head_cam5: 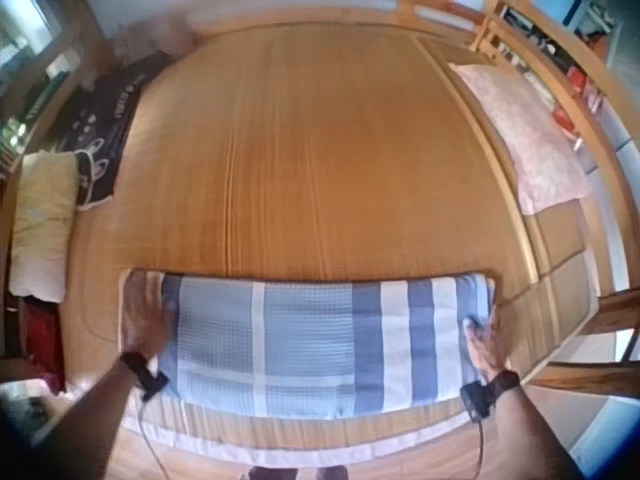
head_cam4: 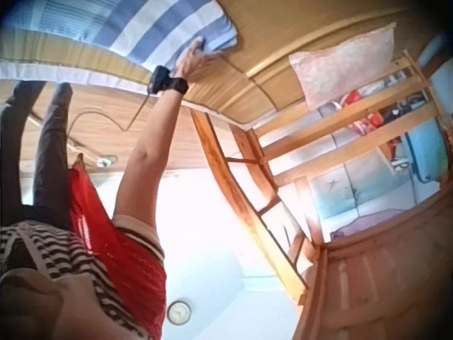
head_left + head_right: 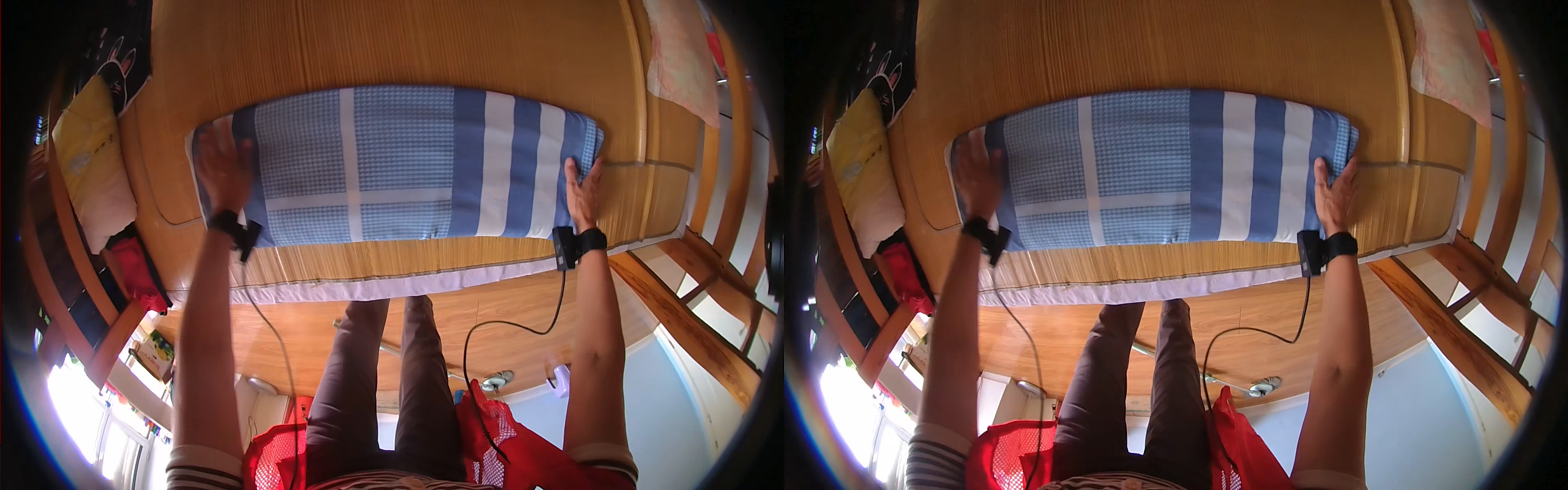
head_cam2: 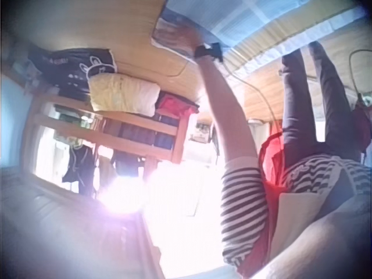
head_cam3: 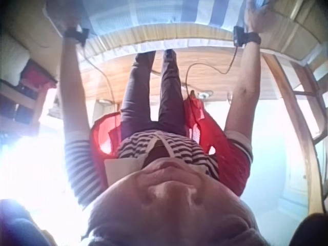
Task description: Fold a small pillow and a larger checkered blanket or bedsheet on a bed.
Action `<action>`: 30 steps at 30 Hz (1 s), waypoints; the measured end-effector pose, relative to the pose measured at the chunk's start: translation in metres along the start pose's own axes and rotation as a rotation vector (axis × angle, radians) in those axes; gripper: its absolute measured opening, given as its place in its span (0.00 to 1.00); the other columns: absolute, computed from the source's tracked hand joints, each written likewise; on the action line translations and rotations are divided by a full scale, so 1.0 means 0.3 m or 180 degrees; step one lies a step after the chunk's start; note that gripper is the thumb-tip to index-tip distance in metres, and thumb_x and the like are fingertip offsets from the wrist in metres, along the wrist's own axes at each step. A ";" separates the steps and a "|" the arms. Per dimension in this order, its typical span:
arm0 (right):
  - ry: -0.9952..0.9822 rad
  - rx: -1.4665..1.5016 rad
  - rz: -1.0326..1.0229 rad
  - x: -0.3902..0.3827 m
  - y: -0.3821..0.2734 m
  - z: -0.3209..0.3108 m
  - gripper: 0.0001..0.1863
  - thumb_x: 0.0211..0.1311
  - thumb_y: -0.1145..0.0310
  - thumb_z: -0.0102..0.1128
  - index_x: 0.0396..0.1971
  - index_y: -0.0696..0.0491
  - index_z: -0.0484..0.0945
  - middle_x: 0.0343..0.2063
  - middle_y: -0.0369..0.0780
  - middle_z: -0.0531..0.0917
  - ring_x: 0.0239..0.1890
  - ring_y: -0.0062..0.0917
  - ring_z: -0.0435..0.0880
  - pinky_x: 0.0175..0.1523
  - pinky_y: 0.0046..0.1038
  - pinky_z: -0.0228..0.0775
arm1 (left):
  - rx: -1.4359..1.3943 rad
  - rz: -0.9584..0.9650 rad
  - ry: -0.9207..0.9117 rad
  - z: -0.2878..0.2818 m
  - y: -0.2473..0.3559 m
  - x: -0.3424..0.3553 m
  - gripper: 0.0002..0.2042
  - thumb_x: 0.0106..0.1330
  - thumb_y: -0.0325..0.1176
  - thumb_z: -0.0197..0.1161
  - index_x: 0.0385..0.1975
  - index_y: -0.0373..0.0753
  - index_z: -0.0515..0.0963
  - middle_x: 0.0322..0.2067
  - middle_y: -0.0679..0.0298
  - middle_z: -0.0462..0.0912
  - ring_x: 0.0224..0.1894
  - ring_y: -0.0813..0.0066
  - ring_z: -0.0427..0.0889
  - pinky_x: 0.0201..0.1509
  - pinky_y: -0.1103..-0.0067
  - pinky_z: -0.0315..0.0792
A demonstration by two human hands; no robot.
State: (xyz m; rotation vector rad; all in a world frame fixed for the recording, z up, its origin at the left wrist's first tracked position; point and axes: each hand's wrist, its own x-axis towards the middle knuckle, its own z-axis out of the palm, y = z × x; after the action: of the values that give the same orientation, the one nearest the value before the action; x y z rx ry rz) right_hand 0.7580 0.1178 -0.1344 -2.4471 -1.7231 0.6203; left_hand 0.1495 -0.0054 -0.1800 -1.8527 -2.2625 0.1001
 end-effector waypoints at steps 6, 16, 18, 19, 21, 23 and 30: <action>-0.0592 0.0383 0.0468 -0.073 0.092 -0.076 0.43 0.50 0.44 0.63 0.55 0.63 0.63 0.51 0.53 0.71 0.52 0.44 0.73 0.55 0.37 0.66 | -0.2526 0.0977 -0.0995 -0.307 0.829 -0.083 0.34 0.61 0.45 0.59 0.66 0.44 0.55 0.67 0.54 0.49 0.70 0.60 0.45 0.70 0.55 0.39; -0.0998 0.1177 0.0602 -0.069 0.114 -0.121 0.38 0.46 0.50 0.69 0.50 0.64 0.70 0.45 0.49 0.78 0.47 0.37 0.78 0.52 0.31 0.68 | -0.2346 0.0951 -0.0970 -0.354 1.208 -0.148 0.33 0.65 0.55 0.47 0.67 0.46 0.51 0.69 0.55 0.42 0.71 0.58 0.40 0.71 0.58 0.35; -0.1132 0.1372 0.0865 -0.097 0.103 -0.144 0.37 0.47 0.51 0.69 0.50 0.64 0.70 0.46 0.49 0.78 0.47 0.37 0.78 0.52 0.31 0.68 | -0.2344 0.1044 -0.0982 -0.359 1.210 -0.156 0.34 0.64 0.55 0.48 0.67 0.48 0.51 0.69 0.54 0.42 0.71 0.58 0.40 0.71 0.58 0.36; -0.1182 0.1396 0.0840 -0.081 0.166 -0.123 0.36 0.47 0.52 0.69 0.50 0.64 0.71 0.47 0.49 0.78 0.47 0.36 0.78 0.52 0.31 0.68 | -0.2350 0.1054 -0.0960 -0.366 1.218 -0.159 0.34 0.64 0.55 0.48 0.67 0.48 0.51 0.69 0.54 0.42 0.71 0.58 0.40 0.71 0.58 0.36; -0.1401 0.1589 0.0876 -0.101 0.149 -0.141 0.35 0.49 0.53 0.68 0.50 0.64 0.71 0.47 0.48 0.78 0.48 0.35 0.77 0.53 0.31 0.68 | -0.2077 0.0998 -0.1076 -0.380 1.220 -0.170 0.34 0.64 0.54 0.50 0.67 0.49 0.51 0.69 0.53 0.43 0.71 0.57 0.40 0.71 0.58 0.38; -0.1679 0.1915 0.0999 -0.106 0.132 -0.181 0.35 0.50 0.54 0.68 0.52 0.63 0.70 0.48 0.47 0.77 0.48 0.34 0.77 0.54 0.31 0.67 | -0.2122 0.0977 -0.1091 -0.394 1.237 -0.163 0.32 0.64 0.51 0.51 0.67 0.51 0.51 0.68 0.51 0.41 0.71 0.53 0.41 0.69 0.53 0.40; -0.2058 0.3160 0.1148 -0.254 -0.048 -0.287 0.35 0.51 0.61 0.67 0.57 0.59 0.65 0.51 0.41 0.74 0.53 0.30 0.73 0.58 0.28 0.62 | -0.1370 0.0986 -0.1740 -0.479 1.315 -0.110 0.31 0.64 0.39 0.53 0.67 0.58 0.50 0.69 0.50 0.36 0.68 0.38 0.41 0.61 0.40 0.48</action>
State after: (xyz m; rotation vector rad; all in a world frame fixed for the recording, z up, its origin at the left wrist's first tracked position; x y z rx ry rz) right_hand 0.7559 0.0668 -0.0303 -1.8581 -0.6760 1.8898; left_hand 0.5645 0.0314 -0.1182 -2.6735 -2.4495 0.2034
